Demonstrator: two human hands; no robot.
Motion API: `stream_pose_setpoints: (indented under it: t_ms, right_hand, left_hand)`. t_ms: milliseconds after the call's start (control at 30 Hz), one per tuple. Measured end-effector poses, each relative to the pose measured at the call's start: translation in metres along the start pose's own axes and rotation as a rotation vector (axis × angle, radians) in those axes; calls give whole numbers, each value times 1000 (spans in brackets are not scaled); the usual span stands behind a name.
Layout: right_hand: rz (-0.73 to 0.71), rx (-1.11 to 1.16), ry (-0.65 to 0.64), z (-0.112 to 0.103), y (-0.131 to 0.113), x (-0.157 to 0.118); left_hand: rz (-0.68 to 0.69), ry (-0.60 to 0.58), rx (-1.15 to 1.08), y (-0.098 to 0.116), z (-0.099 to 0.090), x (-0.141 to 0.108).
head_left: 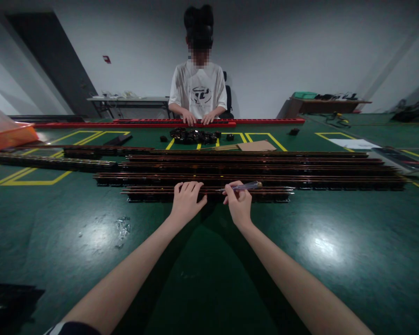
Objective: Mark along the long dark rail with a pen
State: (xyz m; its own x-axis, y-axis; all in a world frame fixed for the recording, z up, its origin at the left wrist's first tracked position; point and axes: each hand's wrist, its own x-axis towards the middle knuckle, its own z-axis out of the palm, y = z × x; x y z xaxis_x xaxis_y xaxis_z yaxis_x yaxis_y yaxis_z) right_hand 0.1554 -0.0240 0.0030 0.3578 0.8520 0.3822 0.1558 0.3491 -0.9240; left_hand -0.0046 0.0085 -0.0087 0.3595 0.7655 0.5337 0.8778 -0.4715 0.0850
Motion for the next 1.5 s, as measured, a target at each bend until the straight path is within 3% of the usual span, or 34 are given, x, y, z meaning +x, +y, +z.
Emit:
stream_pose_setpoints:
  t_ms: [800,1500]
  right_hand:
    - [-7,-32,82,0,-2,-1]
    - [23,-29,61,-1,-3,0]
  left_hand:
    - [-12,25,-7,-2,2,0]
    - [-18,-4,-13,0,0,0]
